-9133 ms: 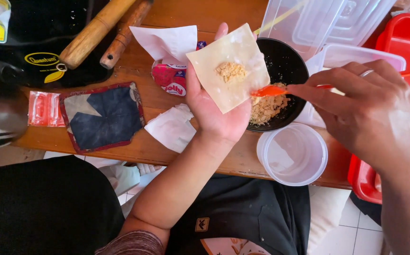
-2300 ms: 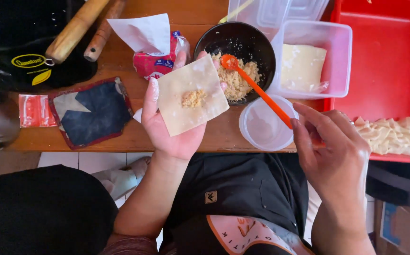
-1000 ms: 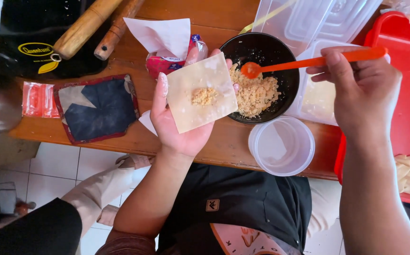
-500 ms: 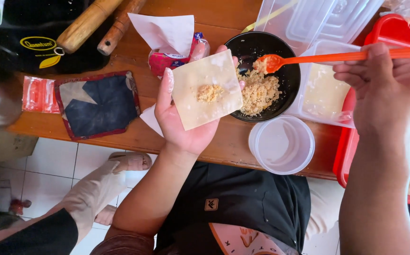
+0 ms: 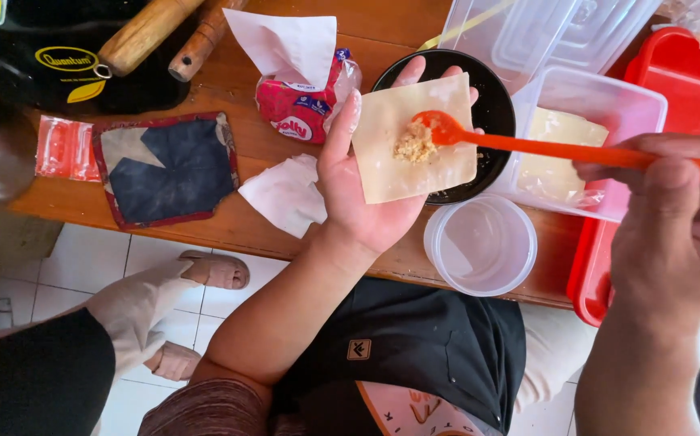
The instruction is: The person places a small amount of filling onto a square wonton wrapper using an orange spoon, then folds and pleats the wrapper to enclose the filling. The finished wonton is placed on a red tray. The process is repeated with additional wrappers.
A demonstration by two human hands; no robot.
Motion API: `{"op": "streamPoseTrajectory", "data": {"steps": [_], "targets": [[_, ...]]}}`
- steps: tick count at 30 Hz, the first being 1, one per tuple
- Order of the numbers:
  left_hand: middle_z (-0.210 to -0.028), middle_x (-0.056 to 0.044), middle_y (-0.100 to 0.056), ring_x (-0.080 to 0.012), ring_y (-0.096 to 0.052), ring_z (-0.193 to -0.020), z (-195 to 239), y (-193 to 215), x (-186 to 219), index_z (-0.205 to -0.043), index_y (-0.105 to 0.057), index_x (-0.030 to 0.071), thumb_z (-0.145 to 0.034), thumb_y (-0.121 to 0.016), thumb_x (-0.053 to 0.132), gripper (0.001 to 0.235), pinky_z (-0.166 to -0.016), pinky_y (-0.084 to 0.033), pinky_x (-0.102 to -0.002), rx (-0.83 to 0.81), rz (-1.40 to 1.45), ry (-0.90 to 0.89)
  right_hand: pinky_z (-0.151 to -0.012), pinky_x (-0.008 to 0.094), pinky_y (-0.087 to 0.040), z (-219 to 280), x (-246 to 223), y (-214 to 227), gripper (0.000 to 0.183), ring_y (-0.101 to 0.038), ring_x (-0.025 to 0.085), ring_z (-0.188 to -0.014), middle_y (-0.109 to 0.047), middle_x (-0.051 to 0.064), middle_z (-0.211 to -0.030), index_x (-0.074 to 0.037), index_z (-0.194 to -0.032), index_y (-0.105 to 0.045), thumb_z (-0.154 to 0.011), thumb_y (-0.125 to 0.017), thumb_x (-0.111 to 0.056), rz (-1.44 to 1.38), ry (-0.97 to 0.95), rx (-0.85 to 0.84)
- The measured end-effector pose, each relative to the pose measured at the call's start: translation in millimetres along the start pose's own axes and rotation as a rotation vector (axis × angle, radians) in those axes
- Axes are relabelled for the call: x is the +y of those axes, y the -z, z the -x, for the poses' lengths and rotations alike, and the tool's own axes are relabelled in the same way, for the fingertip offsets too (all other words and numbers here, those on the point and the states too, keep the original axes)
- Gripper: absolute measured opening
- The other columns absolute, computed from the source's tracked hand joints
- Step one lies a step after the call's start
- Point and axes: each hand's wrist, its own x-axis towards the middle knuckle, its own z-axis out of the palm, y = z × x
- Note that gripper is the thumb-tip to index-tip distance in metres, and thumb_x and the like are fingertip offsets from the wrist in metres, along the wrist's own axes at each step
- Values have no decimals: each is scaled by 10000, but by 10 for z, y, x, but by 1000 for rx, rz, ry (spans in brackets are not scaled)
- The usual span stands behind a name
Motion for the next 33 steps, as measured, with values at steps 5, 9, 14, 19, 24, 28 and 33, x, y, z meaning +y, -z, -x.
{"op": "streamPoseTrajectory", "data": {"steps": [5,9,14,19,24,28,33], "targets": [[-1518,-253,-391,-424,-373,-1416,-46,125,-27,-1437,-423,73,-923,-493,412,620,-1150,-325,-554,-148,56,4,-942,372,-622,-40,185,54,350,-682,340,-1010,-571,238,-1242,51,-1320,-472,-1240,-413,-284,-107,-229,64],[-1538,-268,-354,-420,-371,-1362,-8,-1,-1,-1440,-382,69,-848,-462,407,686,-1159,-280,-555,-16,47,5,-854,216,-682,-194,168,-37,319,-749,169,-867,-684,82,-961,-92,-1174,-606,-1099,-526,-391,-245,-536,256],[-1568,-265,-347,-428,-358,-1420,-59,223,24,-1447,-417,73,-934,-483,421,624,-1148,-319,-553,-180,42,19,-827,180,-644,-286,132,-91,196,-738,128,-844,-671,52,-877,-147,-1100,-592,-1062,-567,-337,-347,-681,287],[-1584,-279,-321,-477,-294,-1473,-73,174,65,-1448,-397,69,-900,-463,422,655,-1163,-281,-553,-124,58,30,-787,176,-641,-267,282,21,193,-742,129,-810,-677,74,-842,-128,-1078,-618,-1084,-560,-312,-360,-690,265],[-1566,-239,-385,-434,-352,-1483,-94,519,202,-1435,-514,88,-1054,-494,456,530,-1212,-329,-561,-434,-97,-133,-836,158,-542,-93,950,316,278,-675,76,-873,-651,22,-884,-153,-1294,-562,-1072,-472,-295,-253,-628,361],[-1598,-210,-354,-428,-334,-1496,14,491,218,-1449,-476,107,-1005,-490,458,567,-1213,-315,-516,-339,-104,-115,-492,227,-474,-335,173,-150,158,-678,164,-683,-621,111,-876,-24,-1109,-568,-1225,-612,-122,-33,-518,153],[-1543,-178,-415,-429,-348,-1472,75,537,105,-1400,-555,132,-1055,-503,473,488,-1203,-326,-530,-434,-97,-63,-618,328,-518,-359,156,-90,340,-621,241,-714,-651,231,-992,120,-1380,-401,-1168,-642,9,323,-322,-123]]}}
